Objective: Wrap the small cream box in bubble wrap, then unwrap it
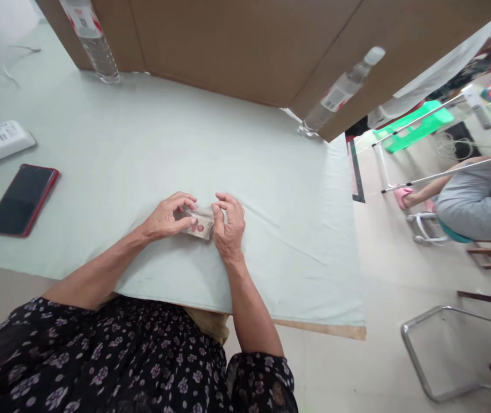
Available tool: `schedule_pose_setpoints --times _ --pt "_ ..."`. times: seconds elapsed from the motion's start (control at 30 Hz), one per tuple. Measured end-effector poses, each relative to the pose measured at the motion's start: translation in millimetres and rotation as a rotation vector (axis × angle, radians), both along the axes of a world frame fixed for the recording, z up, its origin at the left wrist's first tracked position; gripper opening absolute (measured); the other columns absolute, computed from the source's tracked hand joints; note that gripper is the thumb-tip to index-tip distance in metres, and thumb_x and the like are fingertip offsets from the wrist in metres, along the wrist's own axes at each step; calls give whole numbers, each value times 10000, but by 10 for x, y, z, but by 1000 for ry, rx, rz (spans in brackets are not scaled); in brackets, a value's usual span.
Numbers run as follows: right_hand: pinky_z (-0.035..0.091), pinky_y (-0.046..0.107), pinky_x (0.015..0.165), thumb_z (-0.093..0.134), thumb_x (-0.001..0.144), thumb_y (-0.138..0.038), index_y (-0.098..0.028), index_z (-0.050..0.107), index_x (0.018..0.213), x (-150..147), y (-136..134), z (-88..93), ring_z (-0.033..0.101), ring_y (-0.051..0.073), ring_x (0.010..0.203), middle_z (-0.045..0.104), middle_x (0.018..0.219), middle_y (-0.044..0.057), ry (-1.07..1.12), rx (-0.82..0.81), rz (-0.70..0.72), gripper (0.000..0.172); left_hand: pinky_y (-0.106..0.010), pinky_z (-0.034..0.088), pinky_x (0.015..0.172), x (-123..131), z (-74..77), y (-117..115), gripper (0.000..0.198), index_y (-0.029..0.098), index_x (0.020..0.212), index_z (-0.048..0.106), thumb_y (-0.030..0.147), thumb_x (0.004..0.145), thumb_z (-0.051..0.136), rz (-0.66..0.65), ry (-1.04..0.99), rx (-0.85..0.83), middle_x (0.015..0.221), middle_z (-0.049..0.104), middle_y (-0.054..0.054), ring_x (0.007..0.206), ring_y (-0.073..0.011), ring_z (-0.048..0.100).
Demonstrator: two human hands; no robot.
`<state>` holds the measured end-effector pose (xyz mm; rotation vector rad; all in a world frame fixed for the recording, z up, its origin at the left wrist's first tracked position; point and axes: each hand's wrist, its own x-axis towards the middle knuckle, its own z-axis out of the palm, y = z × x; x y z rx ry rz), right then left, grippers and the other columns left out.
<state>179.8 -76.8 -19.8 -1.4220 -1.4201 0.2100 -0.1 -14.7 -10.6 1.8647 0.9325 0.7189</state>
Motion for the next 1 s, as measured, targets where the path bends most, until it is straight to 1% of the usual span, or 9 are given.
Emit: schedule_pose_setpoints --times 0.17,0.27,0.33,0.5,0.53,0.6,0.7,0.87,1.0 --pt "500 441 1020 601 958 -415 -222 668 911 64 43 35 676 228 1073 736 1093 81 395 -52 -41 210 -374 510 947 -5 30 -39 757 185 1402 515 397 710 738 -107 21 -209 1158 694 -91 1030 -236 650" --pt "516 419 977 636 916 -478 -209 671 881 119 79 5 681 223 1028 749 1019 80 560 -89 -89 274 -388 487 992 -27 31 -30 876 184 1508 425 380 715 741 -173 26 -243 1170 676 -94 1076 -244 636" --pt "534 390 908 633 897 -540 -202 674 903 171 91 -29 690 219 993 758 1037 94 597 -158 -66 341 -377 485 987 -39 24 -16 883 176 1525 409 361 726 736 -208 20 -257 1160 665 -90 1067 -236 629" --pt "554 377 857 697 767 -729 -209 637 1250 275 63 -77 710 238 1004 758 1158 116 679 -350 176 713 -341 488 917 -39 -26 13 890 157 1520 400 370 728 745 -187 -65 -300 1108 637 -77 984 -205 603" --pt "556 369 838 742 726 -727 -208 652 1235 275 51 -71 709 236 975 768 1100 98 681 -383 212 732 -339 487 904 -37 -36 17 893 151 1517 399 376 726 748 -170 -81 -306 1105 632 -79 969 -201 598" --pt "538 324 754 797 707 -672 -204 715 1078 249 27 -47 681 201 841 756 917 41 639 -445 257 603 -340 486 895 -36 -46 22 893 146 1512 400 384 725 751 -142 -97 -309 1111 626 -85 954 -198 595" --pt "445 265 622 748 806 -601 -197 709 795 182 3 -3 540 128 634 624 671 -27 577 -456 231 406 -363 480 964 -32 -38 13 832 167 1474 446 361 725 750 -138 -104 -297 1198 624 -108 1029 -215 608" --pt "366 256 527 703 814 -656 -206 605 643 155 32 6 431 112 542 502 557 -44 662 -409 121 492 -401 429 1108 15 -22 -42 775 165 1419 477 305 706 747 -202 -161 -282 1399 565 -160 1277 -276 565" --pt "370 253 492 731 742 -711 -224 581 673 220 86 -30 422 120 543 472 571 -48 767 -348 58 515 -406 436 1103 29 -30 -53 711 184 1340 528 361 698 775 -207 -156 -271 1360 598 -133 1259 -277 583"
